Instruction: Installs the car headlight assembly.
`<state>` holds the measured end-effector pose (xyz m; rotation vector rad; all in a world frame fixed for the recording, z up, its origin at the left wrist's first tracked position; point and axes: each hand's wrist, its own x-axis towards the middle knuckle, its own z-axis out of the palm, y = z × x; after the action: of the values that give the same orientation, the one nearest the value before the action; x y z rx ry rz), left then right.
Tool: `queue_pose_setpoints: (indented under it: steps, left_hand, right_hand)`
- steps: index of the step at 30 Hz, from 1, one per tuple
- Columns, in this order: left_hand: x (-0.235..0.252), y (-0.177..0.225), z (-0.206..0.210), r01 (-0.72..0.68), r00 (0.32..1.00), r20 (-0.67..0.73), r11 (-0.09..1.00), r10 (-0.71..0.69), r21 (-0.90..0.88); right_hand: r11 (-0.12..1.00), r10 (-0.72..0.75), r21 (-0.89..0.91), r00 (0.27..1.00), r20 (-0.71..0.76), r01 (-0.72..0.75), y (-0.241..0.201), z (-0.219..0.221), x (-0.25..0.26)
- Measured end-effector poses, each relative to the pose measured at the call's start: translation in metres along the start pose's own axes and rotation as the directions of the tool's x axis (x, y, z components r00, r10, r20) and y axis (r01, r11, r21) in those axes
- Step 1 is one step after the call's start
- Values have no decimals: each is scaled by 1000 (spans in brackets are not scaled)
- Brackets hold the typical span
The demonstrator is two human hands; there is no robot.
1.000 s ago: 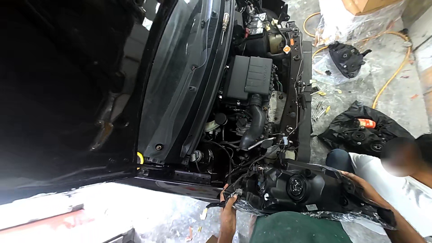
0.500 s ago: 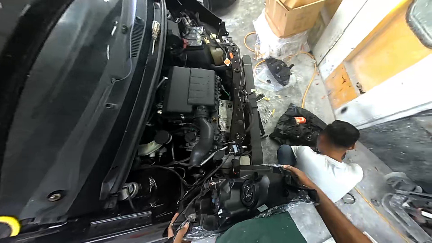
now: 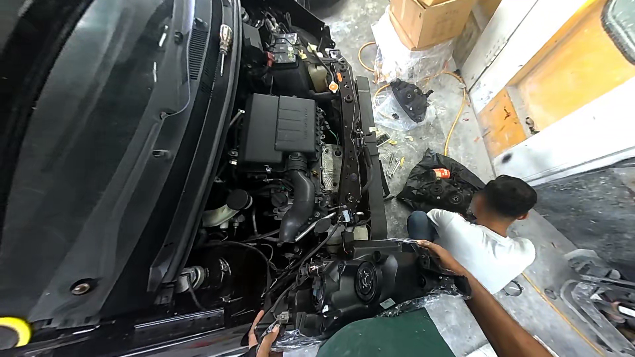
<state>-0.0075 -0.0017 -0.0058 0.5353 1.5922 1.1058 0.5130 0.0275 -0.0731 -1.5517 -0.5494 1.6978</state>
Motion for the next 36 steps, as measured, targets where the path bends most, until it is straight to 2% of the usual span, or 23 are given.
queue_pose_setpoints:
  steps: [12,16,21,24,31,36]
  left_hand:
    - [2,-2,-1,-9,1000,12,1000,9,-4]
    - [1,0,-1,-12,1000,25,1000,12,16]
    - [2,-1,-3,-27,999,38,1000,26,9]
    - [2,-2,-4,-30,998,49,999,31,-22]
    - [4,-6,-7,-40,997,68,997,44,-63]
    - [3,-6,-6,-50,995,78,996,56,-67]
  right_hand:
    - [999,-32,-42,999,-13,32,6,-4,4]
    - [996,-70,-52,998,8,70,25,-18,15]
    - [980,-7,-198,1000,-17,4,-20,9,-7]
    - [975,-67,-212,997,30,72,1,-2,4]
    - [996,-50,-81,998,-31,47,3,-1,3]
    - [993,-59,-104,998,-10,57,5,-3,4]
